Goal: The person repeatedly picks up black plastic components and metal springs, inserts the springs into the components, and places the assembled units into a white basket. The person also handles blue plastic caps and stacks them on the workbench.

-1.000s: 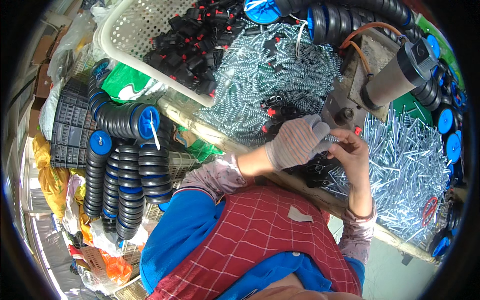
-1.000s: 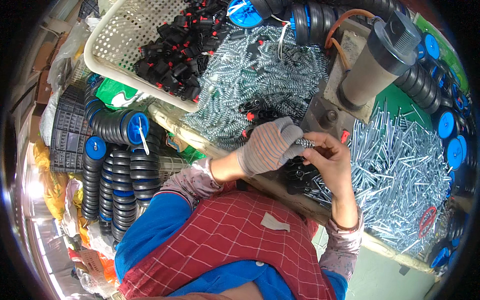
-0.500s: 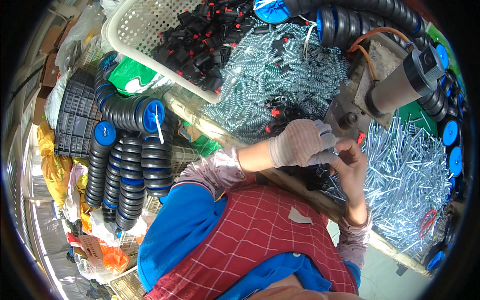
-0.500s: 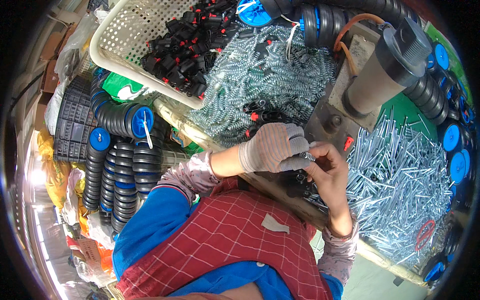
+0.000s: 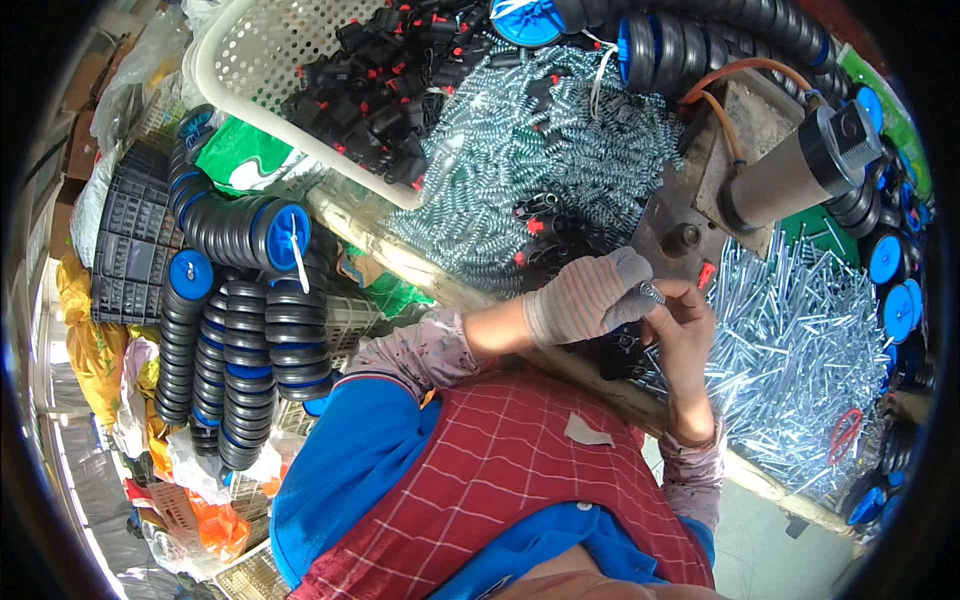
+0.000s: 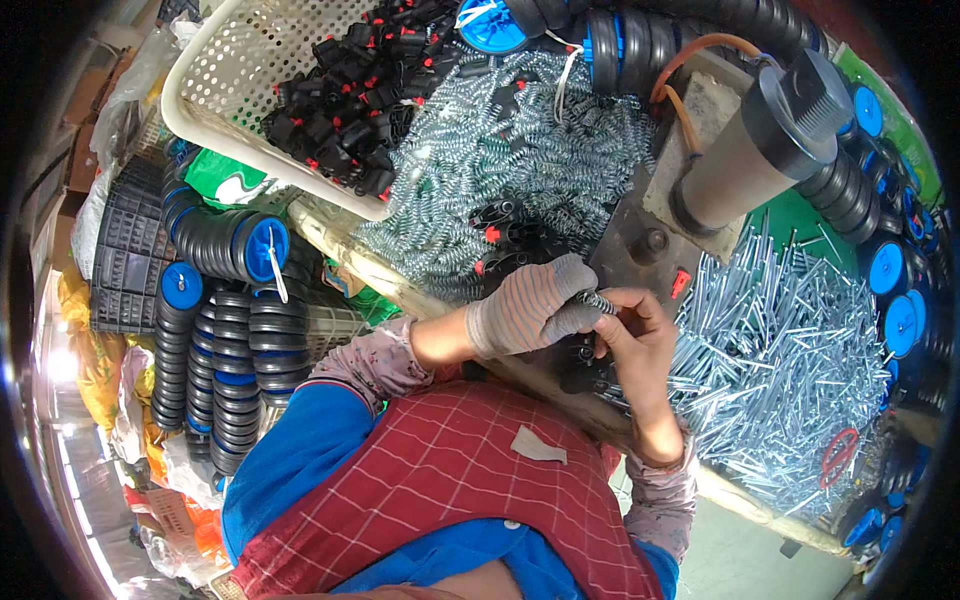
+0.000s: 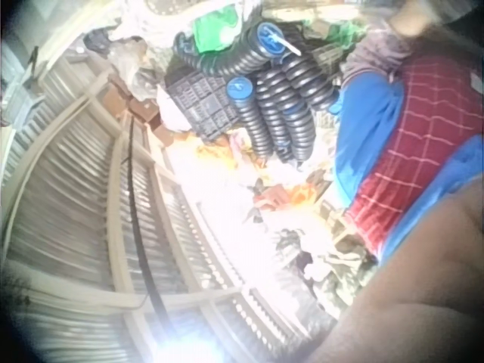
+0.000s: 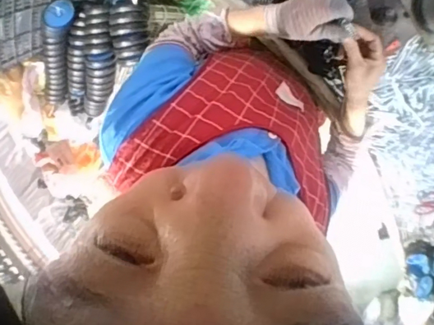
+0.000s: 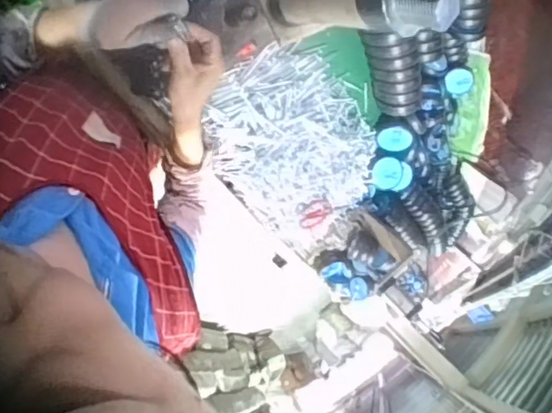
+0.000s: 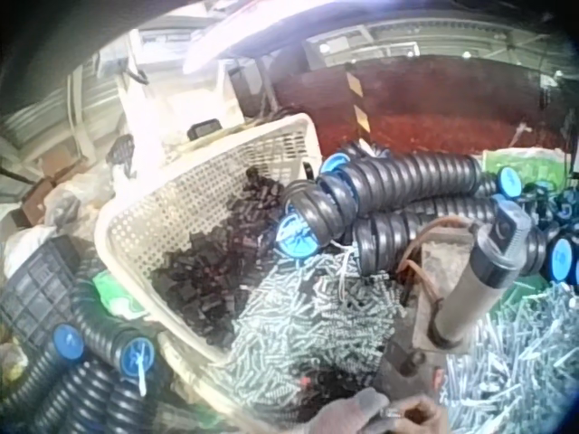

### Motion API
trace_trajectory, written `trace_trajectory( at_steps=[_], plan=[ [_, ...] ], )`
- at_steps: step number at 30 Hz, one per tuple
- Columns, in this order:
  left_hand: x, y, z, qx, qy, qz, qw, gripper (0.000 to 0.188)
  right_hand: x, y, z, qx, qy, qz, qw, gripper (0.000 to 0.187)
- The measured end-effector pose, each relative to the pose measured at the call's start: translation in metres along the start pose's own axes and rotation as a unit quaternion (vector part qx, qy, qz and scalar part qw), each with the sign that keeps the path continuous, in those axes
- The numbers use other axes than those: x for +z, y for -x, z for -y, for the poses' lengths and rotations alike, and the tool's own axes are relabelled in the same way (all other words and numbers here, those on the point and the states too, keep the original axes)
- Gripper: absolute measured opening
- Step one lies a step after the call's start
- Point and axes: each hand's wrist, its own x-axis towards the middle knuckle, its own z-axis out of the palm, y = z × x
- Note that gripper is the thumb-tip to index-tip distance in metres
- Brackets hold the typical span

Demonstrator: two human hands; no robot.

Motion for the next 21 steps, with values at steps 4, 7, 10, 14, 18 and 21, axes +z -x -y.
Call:
trace_trajectory(
  at_steps=[4,7,10,14,18,21],
  plan=[
    [0.001,-0.004,-0.002,-0.047,-0.024,-0.012,0.999,0.025,0.026,0.001,0.0,-0.065,-0.015,-0.075,0.995,0.017],
    [0.0,-0.006,-0.01,-0.097,0.08,-0.011,0.992,0.024,0.033,-0.003,-0.003,-0.081,-0.035,-0.09,0.992,0.022],
    [-0.001,-0.009,-0.009,-0.087,0.088,-0.029,0.992,0.025,0.025,-0.004,-0.01,-0.075,-0.018,-0.114,0.99,0.029],
    [-0.013,-0.008,-0.01,-0.133,0.162,-0.032,0.977,0.023,0.014,-0.01,-0.005,-0.028,-0.087,-0.078,0.993,0.034],
    [-0.017,-0.012,0.002,-0.01,0.037,-0.082,0.996,0.023,0.021,-0.019,0.003,0.023,-0.214,-0.035,0.976,0.034],
    [-0.02,-0.009,0.001,-0.007,0.028,-0.061,0.998,0.025,0.019,-0.017,0.008,0.024,-0.197,0.026,0.98,0.034]
  ],
)
